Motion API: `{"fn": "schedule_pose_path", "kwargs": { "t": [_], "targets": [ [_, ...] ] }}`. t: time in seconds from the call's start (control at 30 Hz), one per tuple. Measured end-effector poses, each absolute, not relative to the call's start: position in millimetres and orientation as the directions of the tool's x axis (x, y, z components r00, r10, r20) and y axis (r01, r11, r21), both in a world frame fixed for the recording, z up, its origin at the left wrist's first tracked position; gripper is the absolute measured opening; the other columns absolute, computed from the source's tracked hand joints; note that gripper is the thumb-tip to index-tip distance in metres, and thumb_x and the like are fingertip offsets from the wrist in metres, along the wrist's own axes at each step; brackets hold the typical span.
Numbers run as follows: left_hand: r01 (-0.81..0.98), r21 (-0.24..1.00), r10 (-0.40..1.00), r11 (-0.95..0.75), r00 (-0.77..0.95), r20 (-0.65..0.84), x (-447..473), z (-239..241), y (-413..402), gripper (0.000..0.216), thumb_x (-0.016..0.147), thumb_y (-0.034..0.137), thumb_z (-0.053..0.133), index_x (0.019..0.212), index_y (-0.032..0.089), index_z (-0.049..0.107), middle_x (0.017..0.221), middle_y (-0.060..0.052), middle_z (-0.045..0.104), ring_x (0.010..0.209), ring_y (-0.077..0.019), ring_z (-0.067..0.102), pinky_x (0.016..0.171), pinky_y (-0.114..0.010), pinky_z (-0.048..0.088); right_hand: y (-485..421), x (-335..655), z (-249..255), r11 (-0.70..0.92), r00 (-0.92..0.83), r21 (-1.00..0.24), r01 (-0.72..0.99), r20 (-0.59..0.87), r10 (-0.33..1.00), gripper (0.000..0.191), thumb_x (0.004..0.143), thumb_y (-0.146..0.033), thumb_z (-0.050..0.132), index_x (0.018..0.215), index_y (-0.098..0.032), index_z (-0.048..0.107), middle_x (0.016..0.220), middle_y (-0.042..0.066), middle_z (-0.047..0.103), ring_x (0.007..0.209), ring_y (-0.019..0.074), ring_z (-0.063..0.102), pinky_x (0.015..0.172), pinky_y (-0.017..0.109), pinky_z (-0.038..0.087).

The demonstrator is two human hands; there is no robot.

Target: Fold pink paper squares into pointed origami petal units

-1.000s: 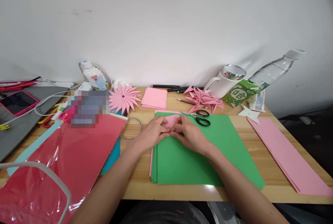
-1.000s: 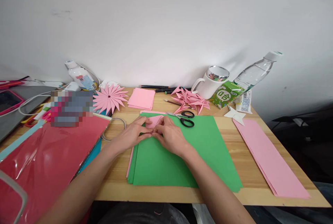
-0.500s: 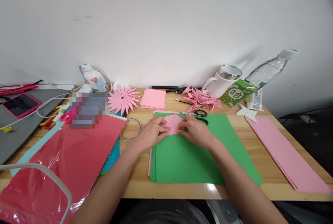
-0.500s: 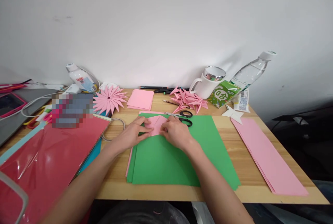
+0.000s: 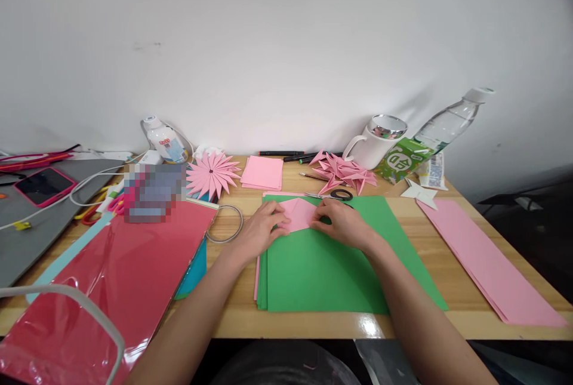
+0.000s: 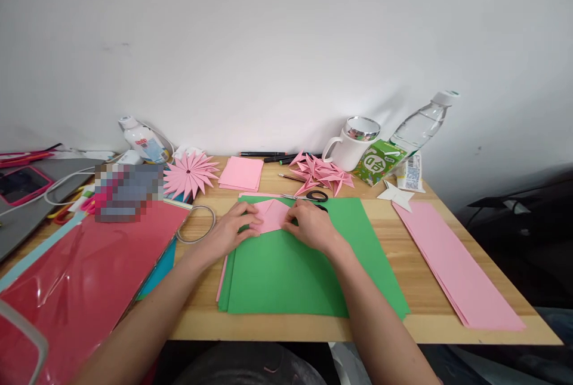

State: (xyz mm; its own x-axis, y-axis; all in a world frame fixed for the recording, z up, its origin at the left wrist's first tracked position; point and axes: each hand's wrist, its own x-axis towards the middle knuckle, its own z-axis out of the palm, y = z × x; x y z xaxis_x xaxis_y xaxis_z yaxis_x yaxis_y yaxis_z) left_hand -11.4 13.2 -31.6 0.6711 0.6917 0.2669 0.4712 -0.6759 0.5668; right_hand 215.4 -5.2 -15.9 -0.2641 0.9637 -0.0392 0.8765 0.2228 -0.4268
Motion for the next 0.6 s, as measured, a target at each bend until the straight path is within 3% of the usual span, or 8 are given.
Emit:
{"fn": "schedule_pose_path", "kwargs": {
  "t": [0.17,0.3,0.5,0.6],
  "targets": [
    [0.470,0.547,0.667,-0.692,0.706,0.238,-16.1,-27.3,14.7,0.013,0.081,0.023,0.057,0.091,0.020,0.065,0.107,-0.008,0.055,0.106,-0.0190,0.052,0.090,-0.035,0.044,1.2,219.4,-22.6,0.219,-0.171,-0.548,0.807,0.137,0.976,0.017,0.082,-0.028,0.052,0.071,-0.016,0.060,0.069,0.003,0.061,0.060,0.0140,0.052,0.056,0.025,0.037],
    [0.467,0.543,0.660,-0.698,0.715,0.233,-13.6,-21.4,13.9,0.011,0.079,0.015,0.055,0.083,0.017,0.065,0.107,-0.009,0.056,0.103,-0.0189,0.054,0.088,-0.033,0.046,6.3,220.2,-29.9,0.210,-0.063,-0.631,0.747,0.247,0.967,0.012,0.080,-0.024,0.052,0.076,-0.015,0.059,0.073,0.005,0.062,0.067,0.0163,0.055,0.061,0.027,0.043],
    [0.435,0.486,0.614,-0.758,0.728,0.306,-16.2,-24.7,17.5,0.025,0.075,0.001,0.048,0.087,0.016,0.065,0.110,-0.010,0.057,0.114,-0.0194,0.048,0.094,-0.033,0.043,6.0,218.9,-39.3,0.128,-0.067,-0.869,0.479,0.110,0.992,0.018,0.076,-0.012,0.046,0.089,-0.016,0.057,0.087,0.006,0.061,0.069,0.0148,0.063,0.064,0.028,0.051],
    [0.446,0.436,0.603,-0.782,0.717,0.350,-19.3,-26.8,20.9,0.025,0.078,0.002,0.047,0.090,0.014,0.065,0.109,-0.011,0.059,0.114,-0.0207,0.047,0.094,-0.036,0.043,3.4,216.0,-35.5,0.163,-0.148,-0.889,0.428,0.108,0.983,0.024,0.074,-0.010,0.042,0.089,-0.017,0.060,0.094,0.007,0.057,0.072,0.0142,0.062,0.060,0.027,0.050]
  ]
}}
